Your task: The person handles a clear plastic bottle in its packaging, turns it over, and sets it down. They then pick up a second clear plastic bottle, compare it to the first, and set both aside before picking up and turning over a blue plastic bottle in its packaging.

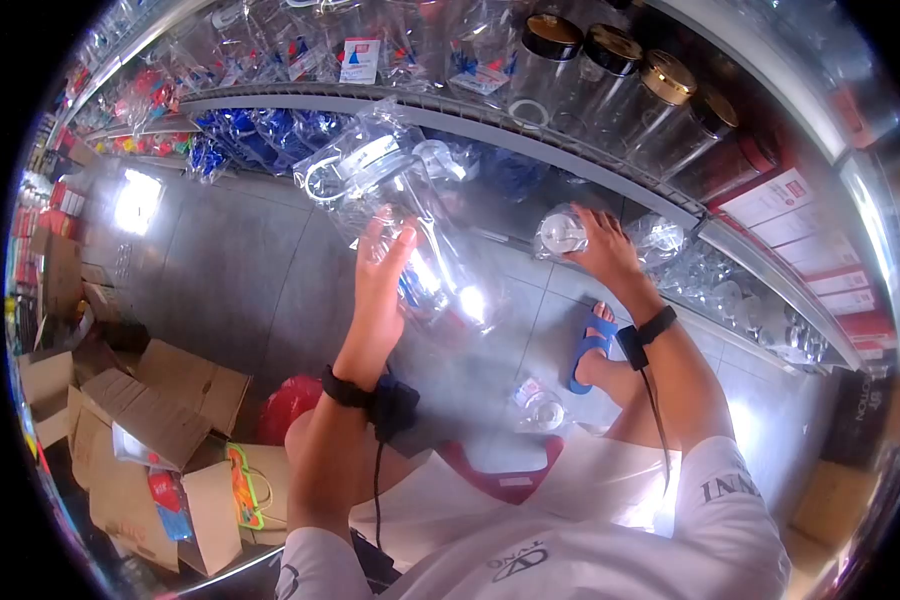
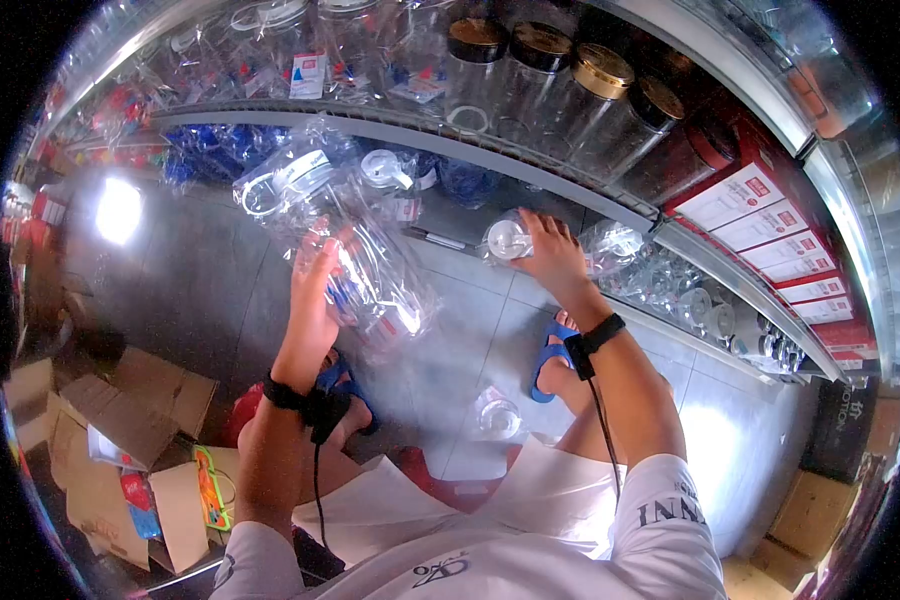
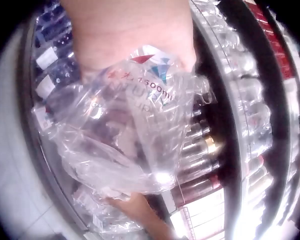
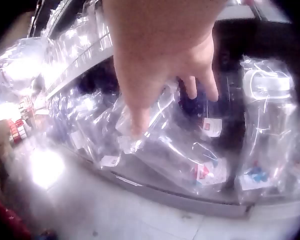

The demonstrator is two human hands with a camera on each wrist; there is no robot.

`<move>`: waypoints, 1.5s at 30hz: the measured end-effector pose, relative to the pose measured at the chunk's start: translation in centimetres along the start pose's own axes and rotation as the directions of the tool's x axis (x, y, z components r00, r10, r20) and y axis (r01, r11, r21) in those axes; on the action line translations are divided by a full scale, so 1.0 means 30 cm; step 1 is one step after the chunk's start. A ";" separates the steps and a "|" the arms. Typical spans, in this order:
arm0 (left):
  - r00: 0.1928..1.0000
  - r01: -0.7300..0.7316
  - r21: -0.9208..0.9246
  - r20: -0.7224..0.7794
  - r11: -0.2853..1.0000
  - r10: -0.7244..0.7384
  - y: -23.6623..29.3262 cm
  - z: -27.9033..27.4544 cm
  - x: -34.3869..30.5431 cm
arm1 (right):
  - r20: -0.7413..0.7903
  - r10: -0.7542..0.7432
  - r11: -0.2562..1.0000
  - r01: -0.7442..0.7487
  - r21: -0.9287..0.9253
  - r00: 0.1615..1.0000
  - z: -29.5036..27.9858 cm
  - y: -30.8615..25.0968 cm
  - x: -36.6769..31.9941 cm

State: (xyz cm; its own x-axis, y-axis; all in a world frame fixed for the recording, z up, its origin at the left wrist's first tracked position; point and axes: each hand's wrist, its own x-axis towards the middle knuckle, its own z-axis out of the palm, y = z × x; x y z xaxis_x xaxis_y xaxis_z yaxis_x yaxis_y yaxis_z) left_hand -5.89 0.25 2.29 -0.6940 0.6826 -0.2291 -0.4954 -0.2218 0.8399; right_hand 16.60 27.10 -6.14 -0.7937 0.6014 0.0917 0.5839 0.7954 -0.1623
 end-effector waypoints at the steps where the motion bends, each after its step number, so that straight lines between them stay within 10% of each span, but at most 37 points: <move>1: 1.000 -0.004 -0.015 -0.002 1.000 0.004 -0.002 -0.007 0.001 | 0.063 0.014 1.000 -0.016 0.022 0.998 -0.009 -0.011 0.004; 7: 0.999 0.014 0.012 -0.034 1.000 -0.014 0.017 -0.013 0.000 | 0.060 0.039 0.994 -0.033 -0.108 0.997 -0.012 -0.029 0.018; 11: 0.998 0.056 -0.023 0.010 0.998 -0.055 0.050 -0.010 -0.017 | -0.178 -0.068 0.972 0.105 0.211 0.982 -0.094 -0.084 0.002; 17: 0.922 0.214 0.050 0.320 0.975 -0.219 0.141 -0.019 -0.084 | 0.265 0.179 0.309 -0.310 0.899 0.948 -0.216 -0.172 -0.015; 20: 0.837 0.249 -0.069 0.517 0.966 -0.179 0.073 -0.060 -0.039 | 0.330 0.066 -0.174 -0.314 0.933 0.942 -0.180 -0.162 -0.002; 23: 0.806 0.270 -0.075 0.563 0.960 -0.183 0.058 -0.039 -0.045 | 0.442 0.058 -0.264 -0.413 0.872 0.895 -0.282 -0.240 -0.019; 30: 0.819 0.493 -0.073 0.377 0.867 -0.434 -0.013 0.037 -0.076 | 0.603 0.093 -0.309 -0.553 0.774 0.792 -0.275 -0.257 -0.023; 38: 0.707 0.654 -0.339 0.593 0.677 -0.386 -0.073 -0.020 -0.063 | 0.478 -0.241 -0.375 -0.536 0.757 0.844 -0.329 -0.204 -0.053; 45: 0.828 0.522 -0.306 0.405 0.796 -0.387 -0.044 0.056 -0.096 | 0.458 -0.002 -0.103 -0.456 0.884 0.889 -0.306 -0.245 -0.077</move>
State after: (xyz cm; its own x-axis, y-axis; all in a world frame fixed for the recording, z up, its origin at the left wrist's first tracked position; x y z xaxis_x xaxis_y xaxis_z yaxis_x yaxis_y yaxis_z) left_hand -2.35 -0.25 2.66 -0.1715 0.9335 -0.3150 -0.9164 -0.0337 0.3988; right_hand 15.70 20.55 3.85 -0.7851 0.4983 -0.3680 0.1506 -0.4226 -0.8937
